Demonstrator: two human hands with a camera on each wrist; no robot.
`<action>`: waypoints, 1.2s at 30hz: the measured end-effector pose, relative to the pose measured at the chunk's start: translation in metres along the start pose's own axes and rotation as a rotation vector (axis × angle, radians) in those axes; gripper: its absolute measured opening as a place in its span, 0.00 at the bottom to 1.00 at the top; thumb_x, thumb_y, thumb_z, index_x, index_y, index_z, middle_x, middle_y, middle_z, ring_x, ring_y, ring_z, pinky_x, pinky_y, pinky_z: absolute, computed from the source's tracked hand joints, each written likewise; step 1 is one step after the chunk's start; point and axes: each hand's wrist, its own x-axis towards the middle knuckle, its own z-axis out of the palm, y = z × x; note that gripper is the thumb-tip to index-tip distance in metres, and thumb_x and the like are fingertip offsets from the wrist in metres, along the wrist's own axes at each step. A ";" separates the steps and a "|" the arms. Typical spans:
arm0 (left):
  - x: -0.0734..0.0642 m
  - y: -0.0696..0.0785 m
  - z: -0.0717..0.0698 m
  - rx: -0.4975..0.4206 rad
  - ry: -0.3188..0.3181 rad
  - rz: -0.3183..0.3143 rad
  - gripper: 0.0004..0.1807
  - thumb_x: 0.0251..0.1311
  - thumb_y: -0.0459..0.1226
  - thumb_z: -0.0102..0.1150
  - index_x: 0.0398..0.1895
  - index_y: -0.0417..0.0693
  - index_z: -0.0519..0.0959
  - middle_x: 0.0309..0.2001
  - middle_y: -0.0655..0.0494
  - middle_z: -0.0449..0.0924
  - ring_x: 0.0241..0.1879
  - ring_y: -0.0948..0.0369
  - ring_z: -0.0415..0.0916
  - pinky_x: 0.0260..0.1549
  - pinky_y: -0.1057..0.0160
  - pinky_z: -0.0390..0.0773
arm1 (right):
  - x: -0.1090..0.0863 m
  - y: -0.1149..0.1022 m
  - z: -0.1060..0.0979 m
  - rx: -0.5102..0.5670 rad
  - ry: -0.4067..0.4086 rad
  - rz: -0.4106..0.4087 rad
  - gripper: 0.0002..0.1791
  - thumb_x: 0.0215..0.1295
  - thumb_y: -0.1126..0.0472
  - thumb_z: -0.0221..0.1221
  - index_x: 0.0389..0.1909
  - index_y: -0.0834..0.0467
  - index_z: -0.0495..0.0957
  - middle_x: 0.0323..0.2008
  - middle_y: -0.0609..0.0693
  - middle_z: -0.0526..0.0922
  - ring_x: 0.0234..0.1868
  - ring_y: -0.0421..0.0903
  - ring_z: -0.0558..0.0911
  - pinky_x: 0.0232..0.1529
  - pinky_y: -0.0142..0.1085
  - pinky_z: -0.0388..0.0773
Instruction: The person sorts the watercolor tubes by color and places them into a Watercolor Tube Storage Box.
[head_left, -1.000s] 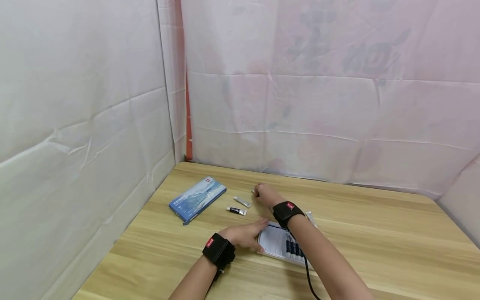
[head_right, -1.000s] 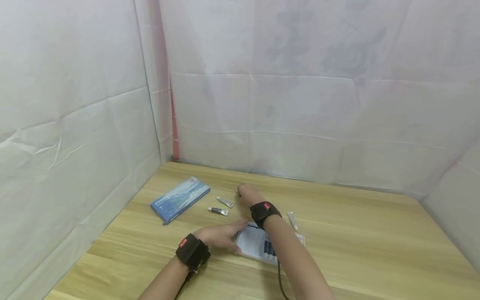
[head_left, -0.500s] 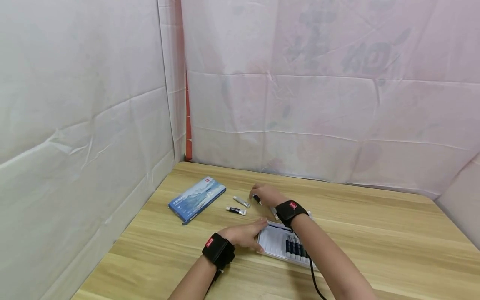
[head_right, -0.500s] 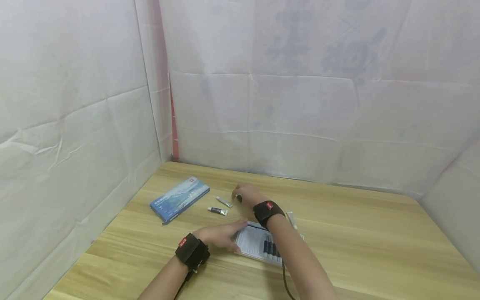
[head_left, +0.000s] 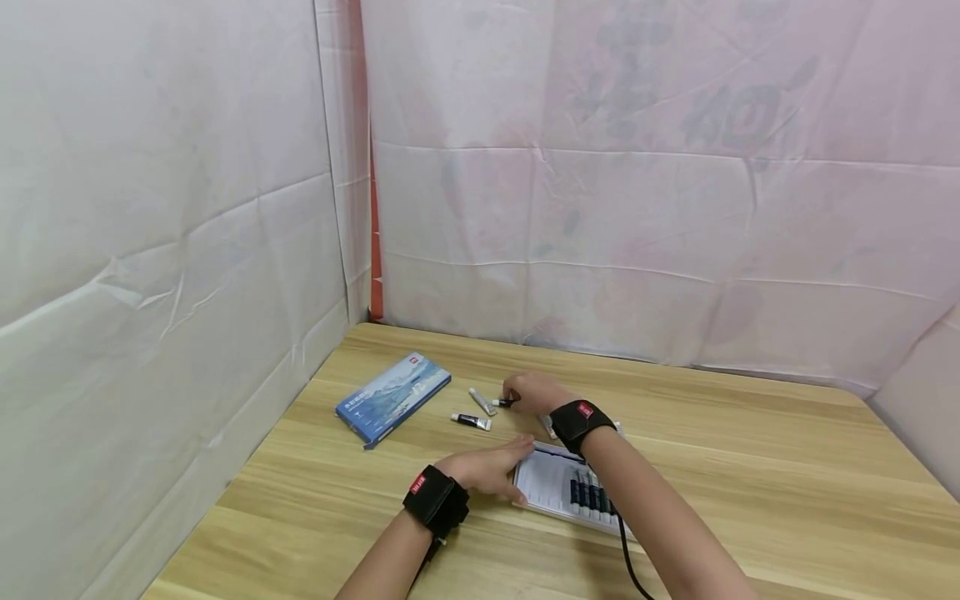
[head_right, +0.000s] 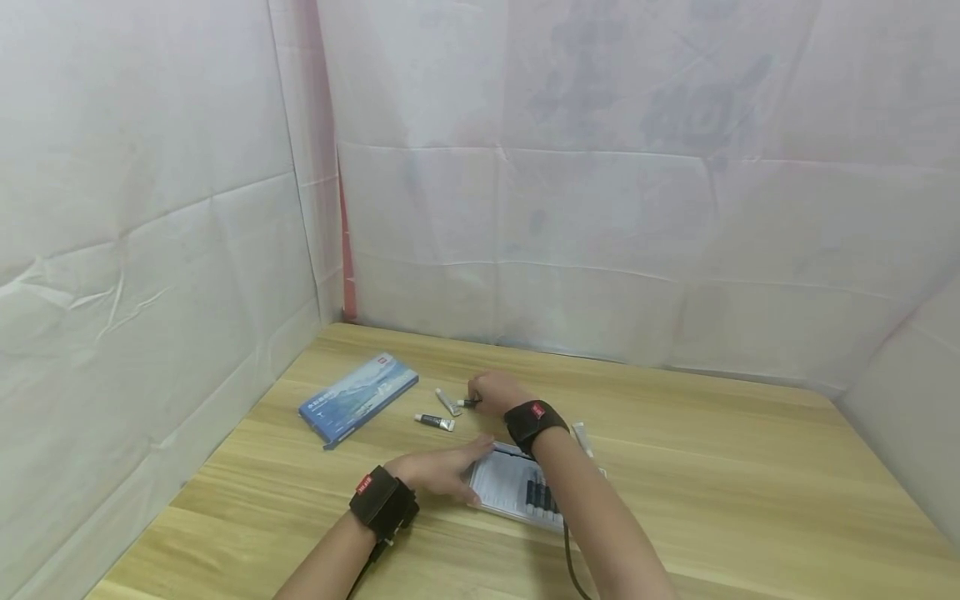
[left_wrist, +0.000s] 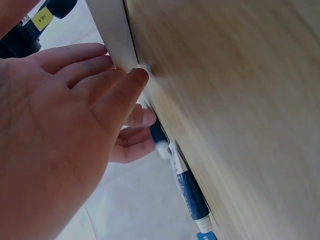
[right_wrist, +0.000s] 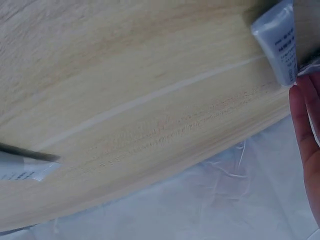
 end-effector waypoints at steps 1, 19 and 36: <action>0.000 0.000 0.000 -0.004 0.000 0.000 0.46 0.52 0.36 0.65 0.70 0.38 0.50 0.71 0.48 0.43 0.69 0.60 0.38 0.63 0.66 0.46 | 0.000 0.001 0.000 0.012 -0.002 0.007 0.04 0.57 0.66 0.61 0.34 0.58 0.79 0.29 0.47 0.76 0.31 0.44 0.75 0.33 0.36 0.74; -0.002 0.004 -0.002 0.018 -0.013 -0.018 0.46 0.52 0.37 0.65 0.70 0.38 0.50 0.71 0.48 0.43 0.69 0.60 0.39 0.63 0.66 0.47 | -0.002 0.002 0.003 -0.013 0.018 0.026 0.08 0.58 0.69 0.60 0.39 0.60 0.79 0.36 0.53 0.77 0.38 0.49 0.77 0.39 0.39 0.75; -0.002 0.004 -0.002 -0.003 -0.005 -0.023 0.46 0.52 0.37 0.65 0.70 0.38 0.50 0.71 0.48 0.43 0.69 0.60 0.38 0.63 0.66 0.46 | -0.022 0.000 -0.016 0.086 -0.018 0.039 0.12 0.55 0.74 0.56 0.39 0.58 0.79 0.32 0.48 0.75 0.33 0.44 0.75 0.33 0.37 0.73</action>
